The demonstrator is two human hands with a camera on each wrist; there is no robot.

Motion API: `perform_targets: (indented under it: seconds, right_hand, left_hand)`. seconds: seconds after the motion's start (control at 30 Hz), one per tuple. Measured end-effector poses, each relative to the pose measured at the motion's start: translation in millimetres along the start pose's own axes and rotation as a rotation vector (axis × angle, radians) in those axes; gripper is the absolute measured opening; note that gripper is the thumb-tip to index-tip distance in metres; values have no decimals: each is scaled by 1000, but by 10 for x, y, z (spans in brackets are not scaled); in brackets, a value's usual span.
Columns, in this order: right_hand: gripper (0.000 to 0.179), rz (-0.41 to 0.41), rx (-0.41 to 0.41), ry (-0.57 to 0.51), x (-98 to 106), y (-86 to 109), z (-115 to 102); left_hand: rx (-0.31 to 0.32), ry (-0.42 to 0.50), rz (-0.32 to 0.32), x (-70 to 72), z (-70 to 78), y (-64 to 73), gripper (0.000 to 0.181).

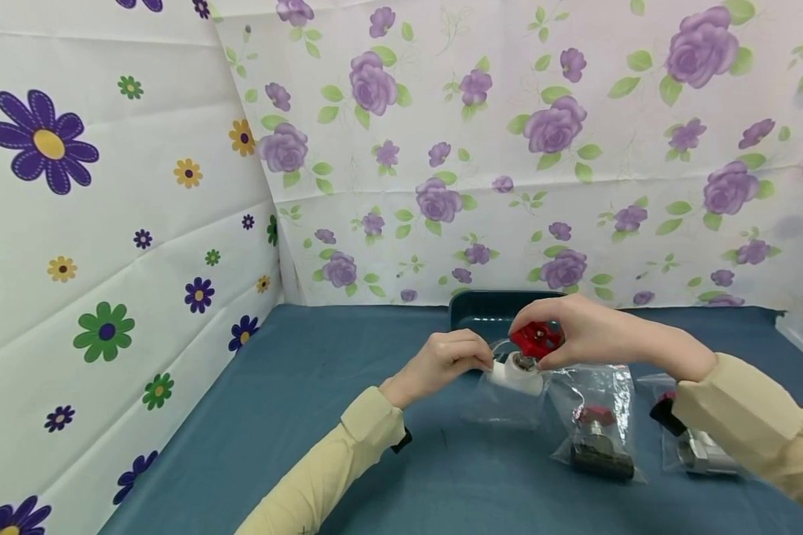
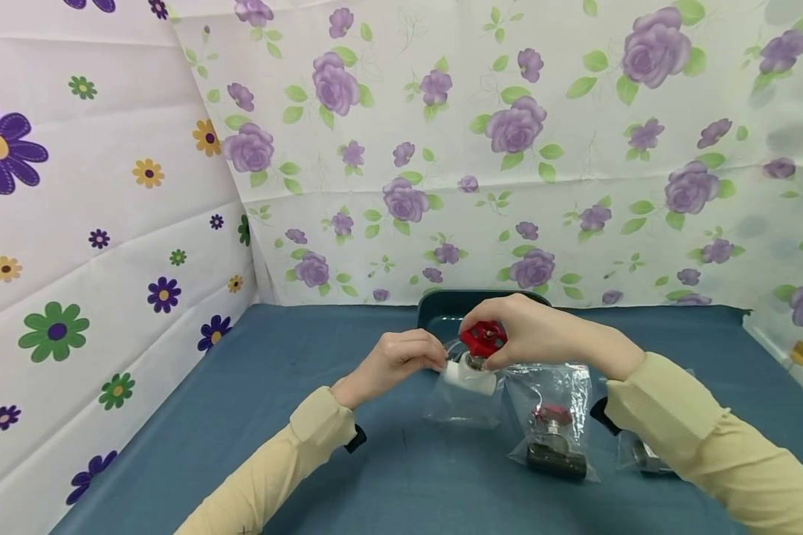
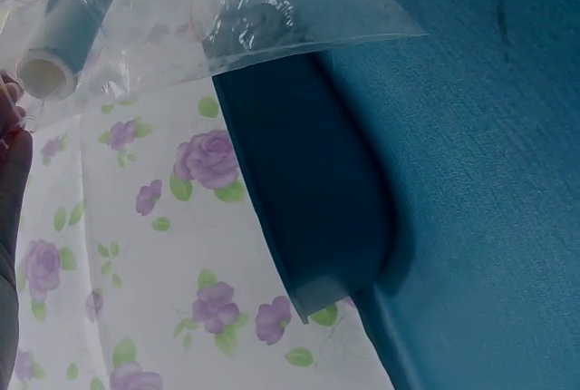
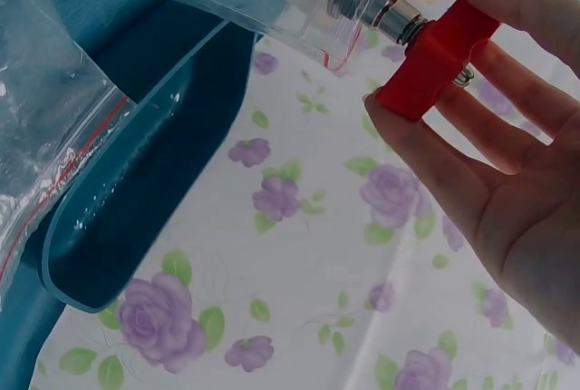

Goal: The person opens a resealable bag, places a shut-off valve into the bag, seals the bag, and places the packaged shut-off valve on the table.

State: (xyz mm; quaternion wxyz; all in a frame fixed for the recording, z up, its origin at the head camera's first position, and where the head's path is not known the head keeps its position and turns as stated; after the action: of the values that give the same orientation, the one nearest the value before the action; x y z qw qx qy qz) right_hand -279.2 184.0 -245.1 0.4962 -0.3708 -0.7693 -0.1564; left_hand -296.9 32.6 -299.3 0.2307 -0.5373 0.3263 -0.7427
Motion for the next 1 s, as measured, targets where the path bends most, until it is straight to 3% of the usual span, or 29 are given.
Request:
perform_targets:
  seconds: [0.2,0.5,0.77,1.0]
  right_hand:
    - [42,-35,-26,19,-57,-30,5]
    - [41,-60,-23,28,-222,-34,99]
    - [42,-29,-10,75,-352,-61,146]
    - [49,-57,-91,31,-530,-63,242]
  left_hand:
    - [8,10,-7,-63,-146,86,16]
    - [-2,-21,-11,-91,-117,101,13]
    - [-10,-21,-4,-147,-174,146,13]
    - [27,2,-41,-234,-158,179,14]
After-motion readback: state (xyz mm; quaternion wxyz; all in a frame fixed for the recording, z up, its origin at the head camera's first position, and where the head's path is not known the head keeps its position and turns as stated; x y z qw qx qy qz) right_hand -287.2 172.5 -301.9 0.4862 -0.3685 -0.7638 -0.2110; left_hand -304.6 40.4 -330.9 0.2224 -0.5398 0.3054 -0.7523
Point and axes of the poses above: each hand's wrist, its own y-axis away from the middle knuckle, its own x-axis out of the back of the hand, z = x × y, the point moved 6 cm from there along -y, towards the middle knuckle, and after that the axes turned 5 degrees about -x, right-handed, at the moved point
